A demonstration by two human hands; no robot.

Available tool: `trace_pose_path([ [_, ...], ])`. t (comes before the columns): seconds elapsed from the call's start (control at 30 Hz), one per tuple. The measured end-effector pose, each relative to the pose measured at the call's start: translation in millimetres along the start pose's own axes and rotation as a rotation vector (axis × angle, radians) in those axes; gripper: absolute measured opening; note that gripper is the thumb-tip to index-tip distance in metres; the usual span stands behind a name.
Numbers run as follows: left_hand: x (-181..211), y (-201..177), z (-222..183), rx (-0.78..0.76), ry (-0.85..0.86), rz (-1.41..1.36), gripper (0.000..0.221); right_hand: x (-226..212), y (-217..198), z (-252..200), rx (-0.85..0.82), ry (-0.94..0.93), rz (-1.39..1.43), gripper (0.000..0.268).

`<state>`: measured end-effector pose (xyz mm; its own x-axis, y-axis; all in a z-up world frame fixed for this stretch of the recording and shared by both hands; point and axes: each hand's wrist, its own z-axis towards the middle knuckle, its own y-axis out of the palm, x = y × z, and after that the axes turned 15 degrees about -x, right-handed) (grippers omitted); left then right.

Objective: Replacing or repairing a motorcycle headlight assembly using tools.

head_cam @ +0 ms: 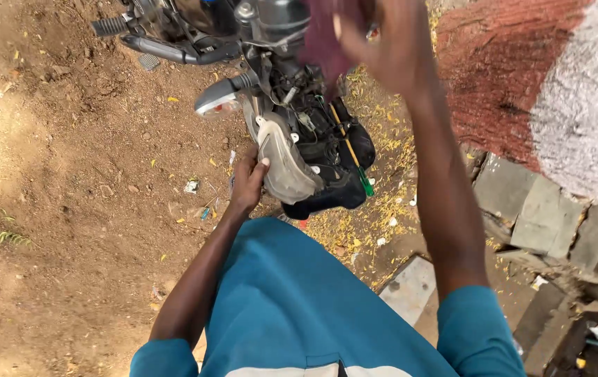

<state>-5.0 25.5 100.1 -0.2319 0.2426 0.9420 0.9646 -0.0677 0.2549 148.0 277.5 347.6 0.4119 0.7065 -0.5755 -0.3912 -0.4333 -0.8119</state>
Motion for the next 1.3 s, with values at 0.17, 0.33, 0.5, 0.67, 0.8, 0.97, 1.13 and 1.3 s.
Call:
trace_pose_path([
  [0.17, 15.5, 19.6, 12.3, 0.052, -0.05, 0.041, 0.062, -55.6, 98.4, -83.7, 0.096, 0.177, 0.064, 0.02],
  [0.33, -9.4, 37.7, 26.4, 0.072, -0.048, 0.052, 0.054, -61.2, 178.9, -156.0, 0.166, 0.213, -0.226, 0.043],
  [0.5, 9.5, 38.5, 24.0, 0.149, -0.011, 0.07, 0.058, -38.6, 208.7, -267.8, 0.087, 0.417, -0.146, 0.033],
  [0.67, 20.4, 40.3, 28.3, 0.1, 0.07, 0.049, 0.058, -6.0, 218.5, -321.9, 0.489, 0.788, 0.364, 0.022],
  [0.8, 19.3, 59.9, 22.7, 0.084, -0.039, 0.402, 0.053, -41.9, 199.8, -259.9, 0.497, 0.724, 0.523, 0.027],
  [0.97, -11.2, 79.2, 27.0, 0.213, 0.095, 0.561, 0.048, -68.8, 181.9, -204.0, 0.249, 0.312, -0.087, 0.07],
  [1.13, 51.8, 93.6, 15.4, 0.06, -0.329, 0.269, 0.044, -10.9, 223.5, -224.1, 0.414, 0.39, 0.069, 0.069],
  [1.3, 49.3, 95.8, 18.3, -0.011, 0.101, 0.538, 0.033, 13.3, 215.3, -225.1, 0.665, 0.582, 0.746, 0.052],
])
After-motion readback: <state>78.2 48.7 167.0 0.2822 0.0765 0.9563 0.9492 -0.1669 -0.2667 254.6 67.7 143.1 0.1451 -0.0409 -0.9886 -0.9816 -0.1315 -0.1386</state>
